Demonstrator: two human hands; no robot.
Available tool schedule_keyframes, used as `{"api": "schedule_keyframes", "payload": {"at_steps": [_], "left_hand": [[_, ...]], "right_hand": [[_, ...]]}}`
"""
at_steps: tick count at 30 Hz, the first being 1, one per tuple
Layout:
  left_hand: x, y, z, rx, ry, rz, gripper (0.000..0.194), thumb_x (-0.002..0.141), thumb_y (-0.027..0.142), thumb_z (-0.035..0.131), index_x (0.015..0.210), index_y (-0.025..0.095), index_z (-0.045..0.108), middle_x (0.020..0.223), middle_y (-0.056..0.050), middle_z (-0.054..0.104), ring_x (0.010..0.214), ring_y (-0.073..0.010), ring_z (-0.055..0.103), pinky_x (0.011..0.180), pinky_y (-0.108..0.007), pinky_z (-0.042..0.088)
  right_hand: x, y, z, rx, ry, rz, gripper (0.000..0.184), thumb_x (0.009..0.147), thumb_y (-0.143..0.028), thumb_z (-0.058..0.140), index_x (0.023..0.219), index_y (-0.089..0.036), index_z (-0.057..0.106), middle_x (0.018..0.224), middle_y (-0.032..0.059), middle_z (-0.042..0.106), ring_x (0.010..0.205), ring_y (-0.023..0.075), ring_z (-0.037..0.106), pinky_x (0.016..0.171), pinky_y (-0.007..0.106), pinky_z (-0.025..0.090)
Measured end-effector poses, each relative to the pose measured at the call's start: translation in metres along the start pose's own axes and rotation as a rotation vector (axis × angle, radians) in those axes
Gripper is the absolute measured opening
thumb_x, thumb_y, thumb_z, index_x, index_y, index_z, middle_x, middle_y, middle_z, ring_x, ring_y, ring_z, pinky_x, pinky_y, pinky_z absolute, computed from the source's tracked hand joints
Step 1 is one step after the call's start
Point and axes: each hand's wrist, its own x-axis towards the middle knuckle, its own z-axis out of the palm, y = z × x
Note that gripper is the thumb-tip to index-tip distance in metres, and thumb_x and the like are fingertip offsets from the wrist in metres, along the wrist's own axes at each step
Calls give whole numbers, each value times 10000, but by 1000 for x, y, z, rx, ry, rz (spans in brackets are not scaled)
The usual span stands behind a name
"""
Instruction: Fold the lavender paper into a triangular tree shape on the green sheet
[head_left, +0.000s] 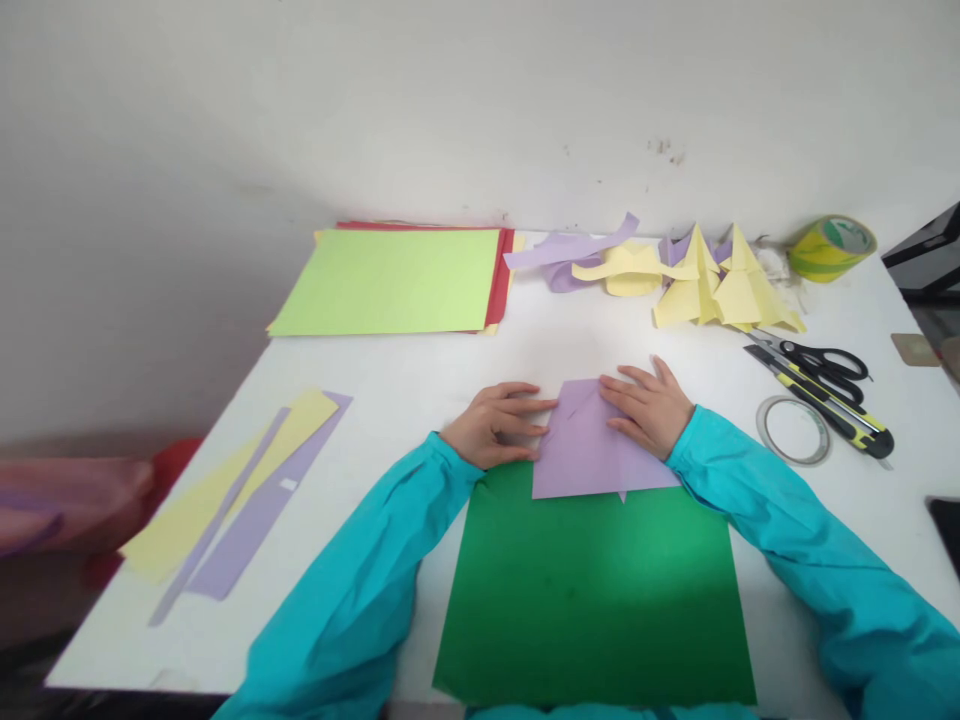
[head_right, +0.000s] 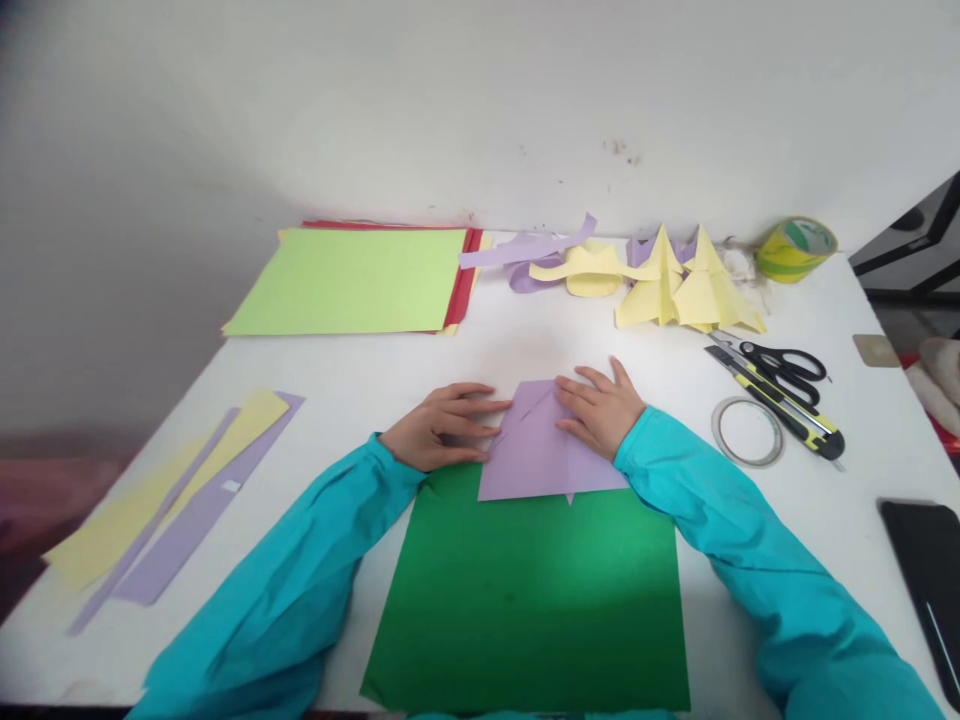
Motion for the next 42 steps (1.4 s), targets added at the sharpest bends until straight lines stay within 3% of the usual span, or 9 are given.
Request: {"api": "schedule_keyframes", "payload": {"at_steps": [8, 13, 17, 20, 24, 29, 37, 42], "left_hand": [[-2, -2, -4, -24, -35, -3, 350, 743, 518, 705, 988, 271, 737, 1238, -63, 632, 1246, -297, 477, 1013, -486, 420], [3, 11, 2, 19, 197, -137, 311, 928, 387, 462, 1063, 238, 699, 1225, -89, 636, 1154, -236, 556, 971, -439, 472], [14, 25, 23, 266, 269, -258, 414, 910, 461, 448, 1144, 181, 644, 1319, -137, 558, 1198, -291, 514, 1016, -505, 415], [24, 35, 38, 430, 211, -332, 602, 883, 554, 454, 1258, 92, 549, 1422, -208, 425, 1326, -364, 369, 1058, -552, 336], [32, 44, 44, 510, 83, -356, 687, 903, 551, 428, 1371, 49, 411, 1477, -226, 325, 1388, -359, 266, 1116, -567, 217], [32, 46, 45, 584, 15, -374, 711, 927, 545, 376, 1411, 26, 341, 1494, -231, 282, 1404, -355, 227, 1127, -584, 147], [33, 44, 41, 427, 83, -390, 517, 956, 447, 335, 1346, 126, 443, 1478, -164, 358, 1399, -311, 264, 1124, -577, 187], [32, 42, 43, 392, 161, -384, 481, 919, 432, 425, 1298, 138, 468, 1492, -183, 322, 1408, -325, 233, 1111, -612, 172]], "right_hand": [[-1, 1, 3, -7, -11, 10, 419, 958, -434, 385, 1293, -239, 545, 1358, 64, 540, 1292, 277, 416, 1096, 610, 124], [0, 1, 3, -10, -7, 2, 415, 954, -426, 402, 1295, -236, 541, 1355, 61, 545, 1291, 284, 420, 1081, 622, 168], [0, 0, 2, -12, -12, -8, 421, 943, -426, 427, 1299, -232, 540, 1358, 74, 542, 1288, 289, 423, 1081, 622, 182], [0, -1, 1, -8, -7, -4, 419, 942, -427, 431, 1297, -237, 544, 1358, 82, 540, 1288, 288, 421, 1090, 616, 169], [0, -2, 0, 7, 5, -8, 414, 944, -435, 423, 1288, -241, 549, 1361, 71, 538, 1286, 291, 421, 1092, 610, 162], [-3, 1, 2, 12, 70, -16, 426, 938, -421, 432, 1270, -185, 557, 1354, 93, 545, 1276, 285, 432, 1082, 586, 211], [-5, 2, 11, 3, 199, -16, 317, 918, -346, 463, 1126, -212, 661, 1225, 75, 645, 1248, 277, 462, 1094, 561, 195], [-5, 3, 7, 22, 252, -42, 276, 911, -320, 472, 1043, -231, 698, 1112, 65, 698, 1208, 262, 502, 1094, 551, 210]]}}
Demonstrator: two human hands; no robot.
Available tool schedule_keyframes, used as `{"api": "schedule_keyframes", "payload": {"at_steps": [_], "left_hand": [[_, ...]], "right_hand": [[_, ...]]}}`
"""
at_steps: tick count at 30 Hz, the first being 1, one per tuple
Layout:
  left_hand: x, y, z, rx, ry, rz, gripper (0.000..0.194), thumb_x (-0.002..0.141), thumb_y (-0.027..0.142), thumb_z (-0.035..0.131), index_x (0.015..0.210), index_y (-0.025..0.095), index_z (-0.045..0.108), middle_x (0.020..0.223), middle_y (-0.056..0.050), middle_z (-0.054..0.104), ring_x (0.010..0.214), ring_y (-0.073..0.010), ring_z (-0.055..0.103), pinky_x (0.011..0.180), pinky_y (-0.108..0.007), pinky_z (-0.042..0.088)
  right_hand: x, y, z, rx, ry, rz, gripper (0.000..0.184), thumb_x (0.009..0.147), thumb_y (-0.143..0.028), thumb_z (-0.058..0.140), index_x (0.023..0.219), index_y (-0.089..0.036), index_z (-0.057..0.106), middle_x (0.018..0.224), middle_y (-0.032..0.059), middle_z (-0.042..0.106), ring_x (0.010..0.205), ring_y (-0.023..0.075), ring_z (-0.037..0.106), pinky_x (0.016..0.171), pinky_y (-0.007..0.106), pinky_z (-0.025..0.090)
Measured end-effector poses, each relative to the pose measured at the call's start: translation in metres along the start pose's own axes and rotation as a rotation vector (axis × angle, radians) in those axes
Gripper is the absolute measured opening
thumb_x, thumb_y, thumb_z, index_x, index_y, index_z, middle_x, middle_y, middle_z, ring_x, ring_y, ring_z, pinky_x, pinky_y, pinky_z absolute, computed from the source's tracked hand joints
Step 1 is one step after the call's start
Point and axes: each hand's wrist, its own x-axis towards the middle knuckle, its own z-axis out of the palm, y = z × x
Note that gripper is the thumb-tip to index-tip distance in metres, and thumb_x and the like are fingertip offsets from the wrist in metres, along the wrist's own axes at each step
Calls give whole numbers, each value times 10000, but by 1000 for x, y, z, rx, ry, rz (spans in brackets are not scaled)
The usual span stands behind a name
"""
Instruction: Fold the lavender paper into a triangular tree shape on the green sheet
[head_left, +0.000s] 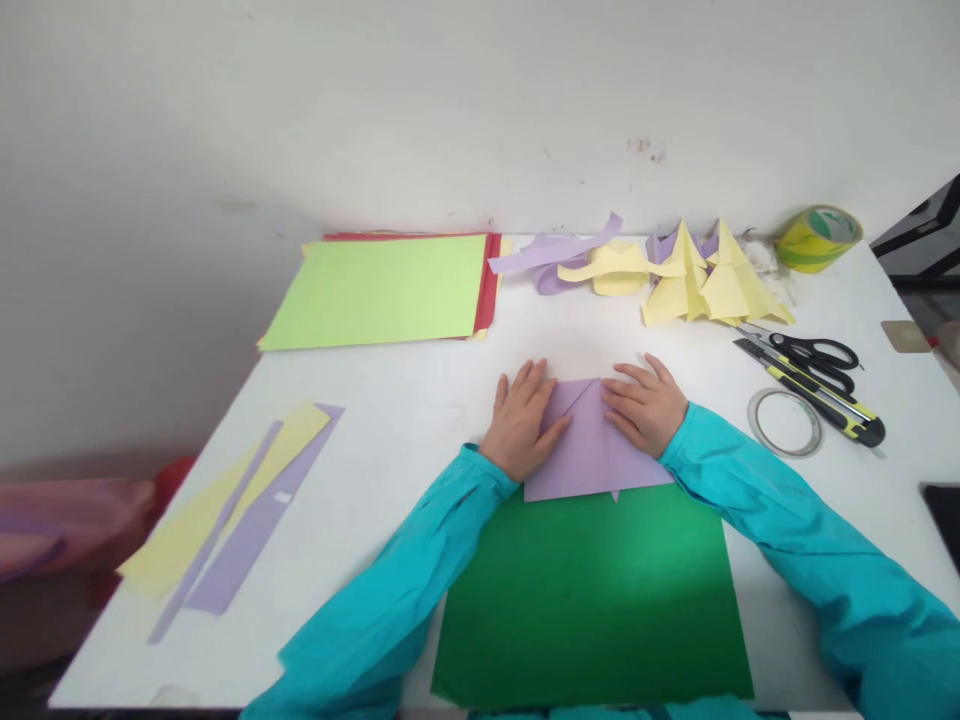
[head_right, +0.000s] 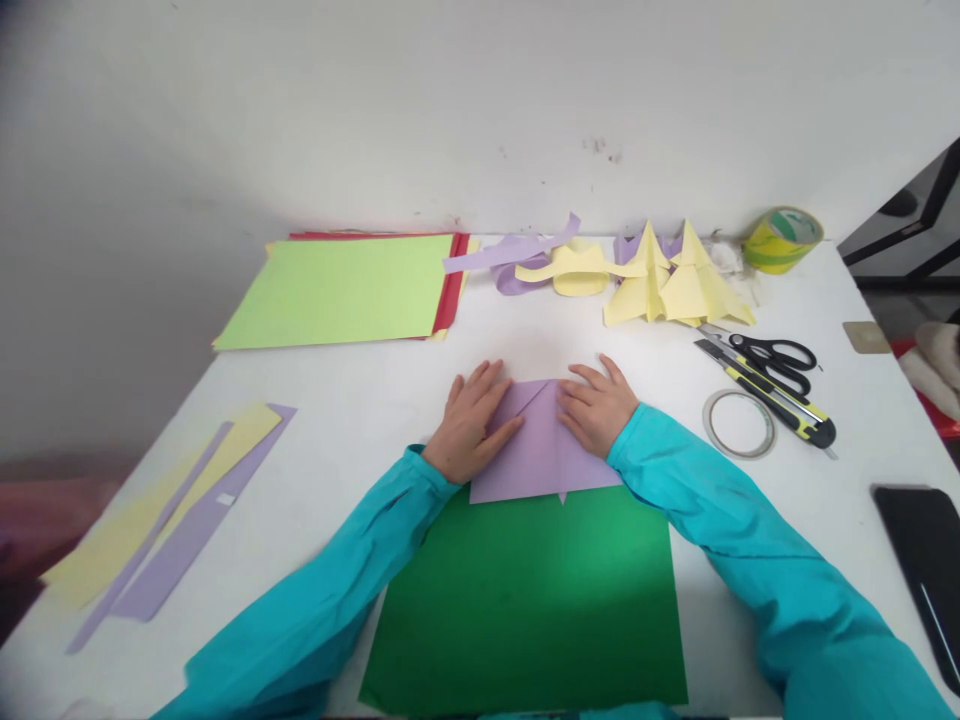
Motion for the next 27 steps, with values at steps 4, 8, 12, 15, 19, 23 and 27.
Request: {"api": "schedule_keyframes", "payload": {"at_steps": [4, 8, 12, 15, 19, 23, 27], "left_hand": [[1, 0, 2, -2, 20, -34, 467, 912, 428, 441, 1281, 143, 472, 1495, -197, 308, 1411, -337, 220, 1101, -636, 164], [5, 2, 2, -34, 33, -55, 398, 917, 415, 436, 1203, 156, 534, 1462, -182, 373, 1390, -347, 267, 1096, -635, 184], [12, 6, 0, -66, 64, -101, 304, 890, 389, 486, 1105, 188, 565, 1447, -154, 402, 1374, -351, 294, 1087, -650, 188], [18, 8, 1, -68, 55, -143, 275, 863, 392, 527, 1045, 188, 549, 1464, -168, 367, 1383, -364, 266, 1075, -672, 180], [24, 8, 3, -84, 54, -167, 258, 820, 381, 578, 977, 184, 520, 1459, -189, 365, 1389, -375, 249, 1073, -683, 160], [24, 9, -1, -185, 96, -146, 246, 801, 345, 589, 972, 193, 498, 1400, -164, 451, 1356, -348, 329, 1080, -669, 167], [19, 16, -9, -297, 89, -11, 213, 856, 296, 507, 1050, 209, 493, 1170, -78, 636, 1179, -255, 540, 1111, -592, 209]], "right_hand": [[0, 0, 1, 5, 14, -7, 264, 910, -310, 475, 1011, -230, 706, 1088, 58, 707, 1192, 253, 514, 1097, 543, 214], [-2, 0, 5, -2, 56, -18, 275, 918, -308, 459, 993, -218, 708, 1076, 56, 711, 1187, 248, 517, 1108, 531, 200], [-2, 1, 6, 5, 26, -1, 264, 912, -304, 473, 1007, -223, 706, 1084, 63, 706, 1194, 251, 509, 1106, 540, 195], [-1, 0, 3, 12, -7, 10, 252, 908, -305, 488, 1023, -232, 701, 1105, 62, 698, 1198, 254, 507, 1100, 546, 201], [0, 0, 0, 17, -20, 2, 250, 910, -309, 494, 1037, -237, 697, 1115, 59, 695, 1193, 256, 511, 1093, 546, 213], [0, 0, 2, 5, 27, -8, 262, 917, -307, 477, 1030, -225, 699, 1098, 61, 701, 1188, 255, 512, 1101, 543, 198], [-2, 0, 5, -11, 56, -20, 273, 924, -323, 465, 1015, -222, 701, 1091, 55, 704, 1182, 252, 518, 1106, 535, 195]]}}
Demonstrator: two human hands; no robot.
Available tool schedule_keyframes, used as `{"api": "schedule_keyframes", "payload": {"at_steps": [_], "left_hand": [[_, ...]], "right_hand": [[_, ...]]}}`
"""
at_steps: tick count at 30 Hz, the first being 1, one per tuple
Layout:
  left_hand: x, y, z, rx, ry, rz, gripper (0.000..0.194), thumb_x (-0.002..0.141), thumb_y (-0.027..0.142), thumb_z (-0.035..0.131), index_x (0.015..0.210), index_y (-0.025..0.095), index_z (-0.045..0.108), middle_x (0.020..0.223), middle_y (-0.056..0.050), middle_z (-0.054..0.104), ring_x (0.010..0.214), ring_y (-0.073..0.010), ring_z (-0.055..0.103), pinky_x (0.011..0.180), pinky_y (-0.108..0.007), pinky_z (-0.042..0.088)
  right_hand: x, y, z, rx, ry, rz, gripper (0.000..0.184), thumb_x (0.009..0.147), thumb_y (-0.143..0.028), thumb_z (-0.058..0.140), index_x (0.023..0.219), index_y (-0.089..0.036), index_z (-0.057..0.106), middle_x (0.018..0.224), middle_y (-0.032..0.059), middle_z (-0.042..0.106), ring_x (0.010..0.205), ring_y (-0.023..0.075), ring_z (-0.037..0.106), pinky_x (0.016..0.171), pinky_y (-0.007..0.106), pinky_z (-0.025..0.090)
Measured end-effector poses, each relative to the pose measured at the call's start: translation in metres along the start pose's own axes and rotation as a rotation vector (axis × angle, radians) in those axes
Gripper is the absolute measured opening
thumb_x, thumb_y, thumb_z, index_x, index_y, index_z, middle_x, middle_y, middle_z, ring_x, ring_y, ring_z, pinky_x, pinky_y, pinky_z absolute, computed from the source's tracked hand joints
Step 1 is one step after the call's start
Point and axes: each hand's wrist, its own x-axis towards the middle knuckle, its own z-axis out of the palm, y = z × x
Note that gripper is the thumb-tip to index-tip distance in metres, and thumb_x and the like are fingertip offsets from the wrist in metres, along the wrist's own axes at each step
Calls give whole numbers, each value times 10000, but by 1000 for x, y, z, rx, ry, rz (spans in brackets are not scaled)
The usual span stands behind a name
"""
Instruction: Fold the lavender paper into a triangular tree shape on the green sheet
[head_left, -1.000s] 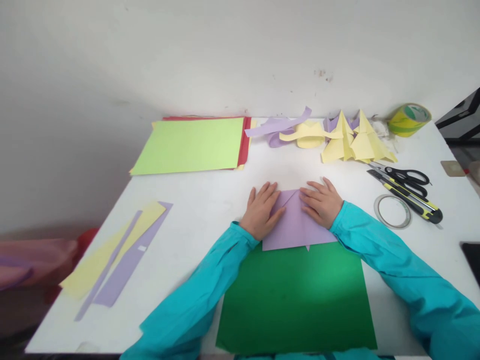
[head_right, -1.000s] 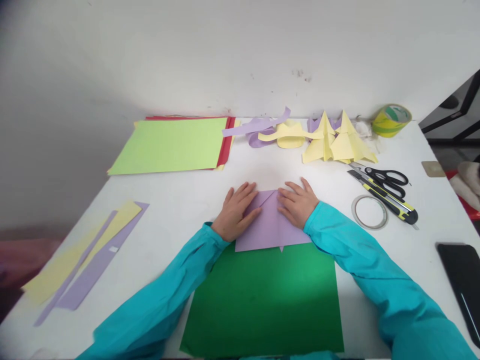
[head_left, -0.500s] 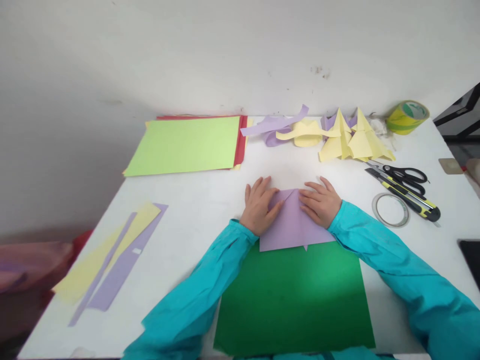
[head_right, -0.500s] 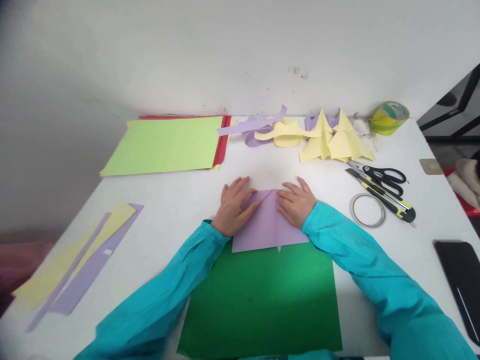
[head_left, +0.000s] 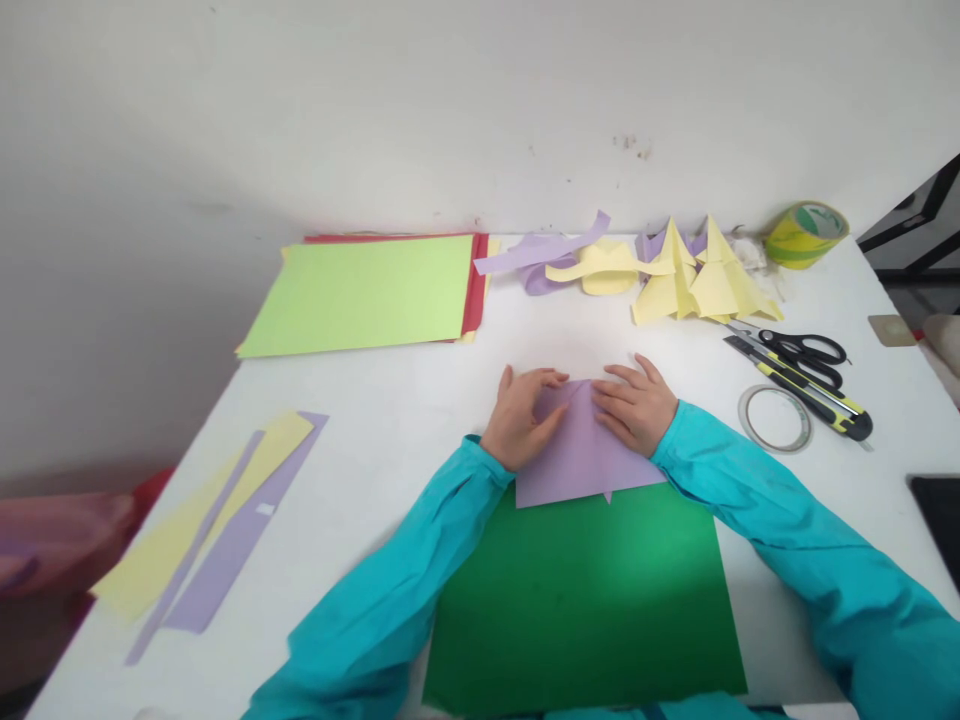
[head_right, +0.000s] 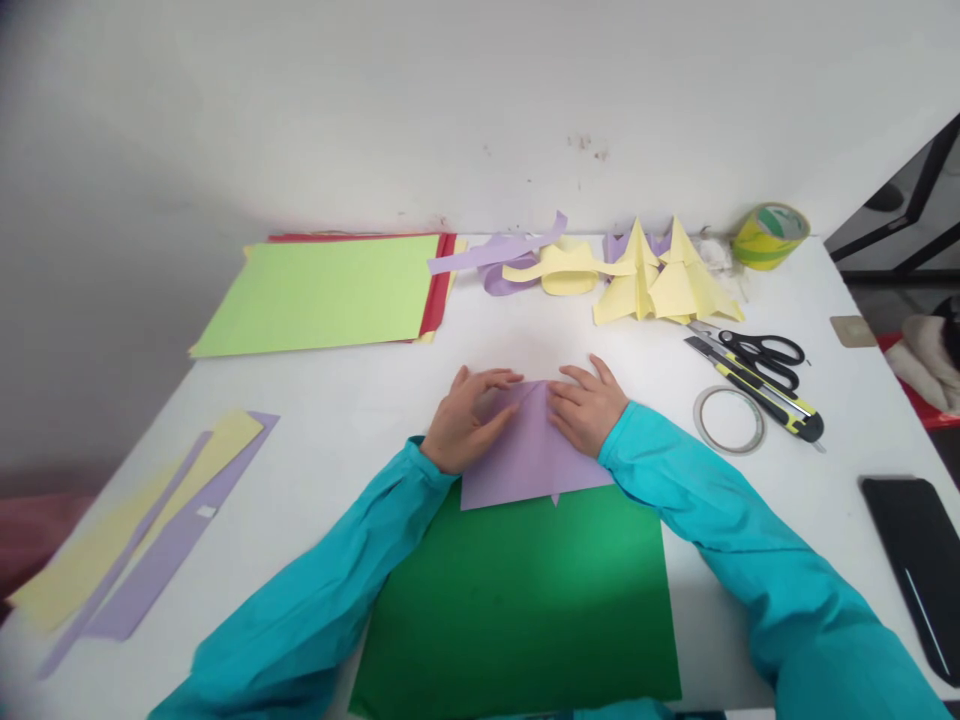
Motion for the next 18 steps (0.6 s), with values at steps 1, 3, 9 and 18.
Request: {"api": "schedule_keyframes", "payload": {"at_steps": [1, 3, 9, 18], "left_hand": [[-1, 2, -1, -14, -13, 42, 230, 868, 288, 491, 1083, 207, 496, 1139, -72, 647, 1131, -234, 572, 1107, -544, 266], [-4, 5, -2, 5, -16, 113, 300, 874, 291, 490, 1154, 183, 497, 1158, -95, 630, 1101, -225, 580, 1053, -453, 384], [-4, -6, -1, 270, 104, 46, 358, 841, 359, 547, 1122, 139, 568, 1228, -150, 552, 1118, -307, 500, 982, -479, 431], [-1, -14, 0, 258, 64, -34, 285, 754, 368, 677, 943, 159, 632, 1169, -126, 557, 1068, -299, 500, 944, -467, 437]], "right_hand": [[0, 0, 0, -4, -2, 2, 276, 925, -327, 461, 1012, -226, 702, 1091, 52, 705, 1183, 252, 518, 1107, 534, 193], [0, 0, 1, -10, -14, 9, 279, 926, -328, 455, 1011, -231, 703, 1097, 47, 704, 1189, 252, 516, 1108, 532, 189], [2, 0, -5, -10, -55, -32, 342, 903, -460, 493, 1047, -217, 686, 1140, 77, 682, 1194, 280, 498, 1088, 567, 189], [4, -7, -20, -69, -130, -157, 612, 802, -680, 499, 1148, -196, 643, 1228, 110, 626, 1220, 339, 459, 1082, 627, 166]]}}
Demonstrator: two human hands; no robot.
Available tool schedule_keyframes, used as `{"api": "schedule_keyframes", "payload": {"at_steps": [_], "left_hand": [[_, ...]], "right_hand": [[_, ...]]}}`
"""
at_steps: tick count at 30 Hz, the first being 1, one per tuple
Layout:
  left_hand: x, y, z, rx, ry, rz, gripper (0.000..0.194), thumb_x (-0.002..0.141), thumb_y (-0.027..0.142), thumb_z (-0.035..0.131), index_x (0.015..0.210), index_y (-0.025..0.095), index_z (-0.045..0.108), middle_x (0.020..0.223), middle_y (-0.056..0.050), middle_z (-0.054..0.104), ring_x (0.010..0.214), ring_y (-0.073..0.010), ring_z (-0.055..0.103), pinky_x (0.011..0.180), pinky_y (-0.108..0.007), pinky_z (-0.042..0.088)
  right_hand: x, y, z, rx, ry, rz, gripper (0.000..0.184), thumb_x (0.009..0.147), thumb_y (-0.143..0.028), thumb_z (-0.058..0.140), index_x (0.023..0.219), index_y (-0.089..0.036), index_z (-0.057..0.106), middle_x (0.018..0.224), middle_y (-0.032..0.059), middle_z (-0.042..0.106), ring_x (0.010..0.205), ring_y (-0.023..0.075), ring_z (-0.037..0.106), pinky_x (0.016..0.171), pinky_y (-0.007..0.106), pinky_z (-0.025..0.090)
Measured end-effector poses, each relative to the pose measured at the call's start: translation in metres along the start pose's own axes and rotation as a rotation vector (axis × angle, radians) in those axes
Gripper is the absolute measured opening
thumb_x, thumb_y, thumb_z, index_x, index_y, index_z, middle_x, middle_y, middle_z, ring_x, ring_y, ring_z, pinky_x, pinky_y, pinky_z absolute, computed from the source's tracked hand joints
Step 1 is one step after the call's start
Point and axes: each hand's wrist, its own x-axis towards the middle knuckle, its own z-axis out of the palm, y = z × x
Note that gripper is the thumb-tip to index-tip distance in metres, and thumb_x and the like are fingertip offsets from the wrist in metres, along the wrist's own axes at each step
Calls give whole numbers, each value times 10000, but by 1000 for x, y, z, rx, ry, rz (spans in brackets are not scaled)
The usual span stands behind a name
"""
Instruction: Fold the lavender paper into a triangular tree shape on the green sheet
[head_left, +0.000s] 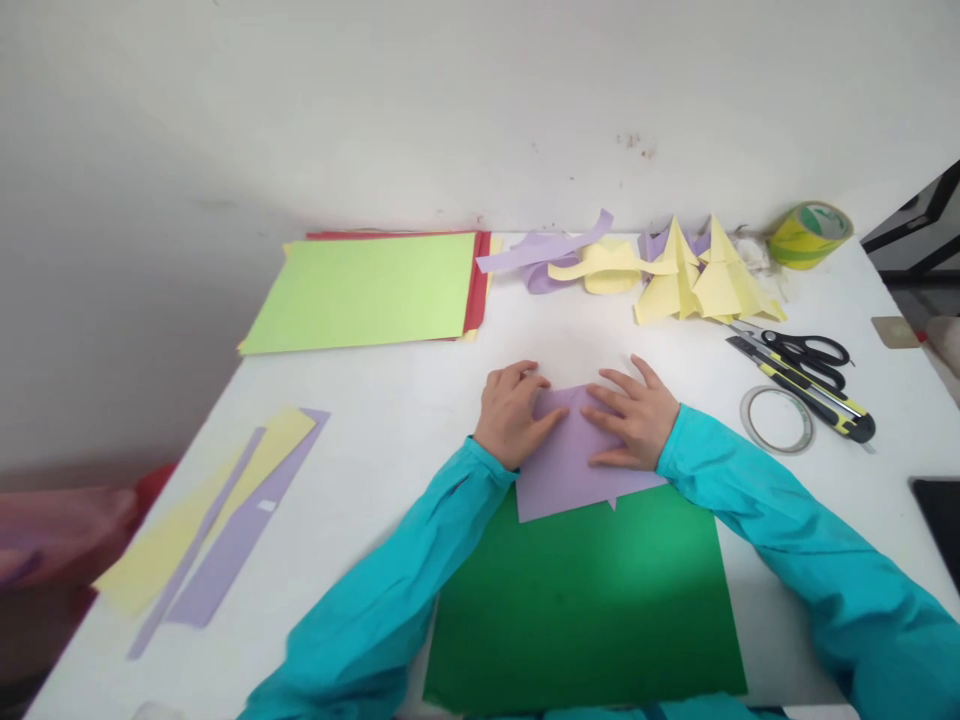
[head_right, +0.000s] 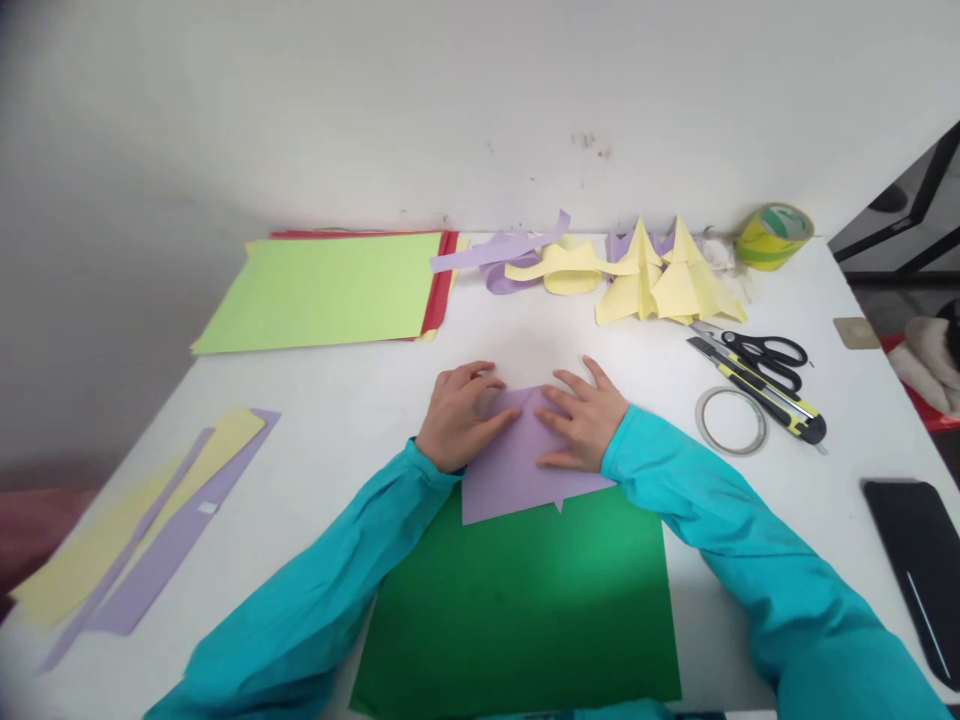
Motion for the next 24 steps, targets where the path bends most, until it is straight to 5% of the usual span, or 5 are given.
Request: {"api": "schedule_keyframes", "payload": {"at_steps": [8, 15, 19, 24], "left_hand": [[0, 4, 2, -34, 8, -28, 277, 704, 319, 730, 869, 156, 580, 1177, -147, 557, 1091, -318, 500, 940, -497, 425], [-2, 18, -2, -254, -57, -98, 228, 715, 178, 638, 900, 187, 506, 793, 14, 595, 668, -143, 556, 648, -283, 505], [-8, 30, -4, -262, 20, 33, 313, 725, 92, 557, 1022, 178, 512, 869, -10, 611, 659, -122, 550, 649, -262, 519], [-19, 41, 0, -188, 87, 276, 227, 821, 94, 485, 1026, 137, 573, 962, -104, 607, 900, -209, 583, 792, -371, 554]], "right_hand": [[0, -5, 0, 4, -30, -49, 521, 861, -574, 508, 1193, -189, 624, 1266, 122, 605, 1240, 305, 461, 1100, 600, 203], [1, -7, -2, -10, -77, -44, 477, 866, -555, 522, 1224, -253, 609, 1315, 113, 572, 1239, 301, 469, 1092, 623, 189], [0, -7, -1, 19, -55, -31, 445, 867, -539, 533, 1201, -260, 626, 1305, 117, 578, 1229, 303, 475, 1087, 631, 188], [1, -7, 1, 36, -39, -23, 445, 858, -560, 526, 1111, -223, 670, 1244, 123, 616, 1194, 314, 501, 1086, 633, 191]]}}
